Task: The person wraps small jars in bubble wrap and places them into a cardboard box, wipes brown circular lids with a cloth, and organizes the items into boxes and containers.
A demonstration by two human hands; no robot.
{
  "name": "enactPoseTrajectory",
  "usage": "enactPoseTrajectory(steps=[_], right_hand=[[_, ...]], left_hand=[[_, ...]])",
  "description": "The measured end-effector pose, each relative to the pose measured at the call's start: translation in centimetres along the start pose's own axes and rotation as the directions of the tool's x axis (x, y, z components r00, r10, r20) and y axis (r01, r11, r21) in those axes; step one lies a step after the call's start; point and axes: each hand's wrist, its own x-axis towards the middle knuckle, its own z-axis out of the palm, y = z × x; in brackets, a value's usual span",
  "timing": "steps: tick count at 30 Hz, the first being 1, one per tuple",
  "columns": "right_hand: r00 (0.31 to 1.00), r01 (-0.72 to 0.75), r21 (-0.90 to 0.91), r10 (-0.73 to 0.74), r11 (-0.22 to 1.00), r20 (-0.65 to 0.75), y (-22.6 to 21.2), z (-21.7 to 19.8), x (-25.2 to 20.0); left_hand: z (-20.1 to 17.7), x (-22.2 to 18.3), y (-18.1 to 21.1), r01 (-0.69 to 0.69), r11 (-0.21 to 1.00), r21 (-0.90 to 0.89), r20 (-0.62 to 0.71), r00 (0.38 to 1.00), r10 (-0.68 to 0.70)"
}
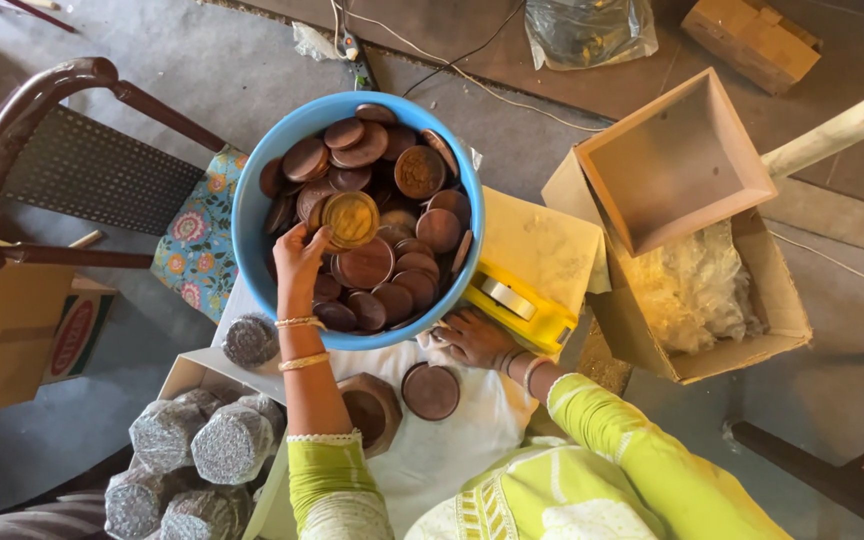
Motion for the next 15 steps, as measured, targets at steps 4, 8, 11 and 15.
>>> enactPoseTrajectory(steps=[4,8,11,15], right_hand=[[1.0,-0.012,0.009,0.012,1.0,0.002,-0.3,-0.3,0.2],[0.999,-0.018,0.027,0.018,0.999,0.026,-0.4,-0.5,0.3],[1.0,-0.011,0.031,0.01,0.999,0.022,-0.3,-0.3,0.2],[1.0,0.006,0.026,-0.005,1.0,-0.003,-0.2,-0.3,0.1]], left_hand=[[-2.9,-1.5,6.2,0.198,0.966,-0.165,0.075,0.979,-0.188],[-2.8,-1.5,1.8,0.152,0.97,0.191,0.037,0.986,-0.162],[-2.6,-2.0,3.0,0.081,0.867,0.492,-0.016,0.996,-0.084],[-1.1,-2.6,8.0,0.004,0.732,0.681,-0.134,0.984,0.119]])
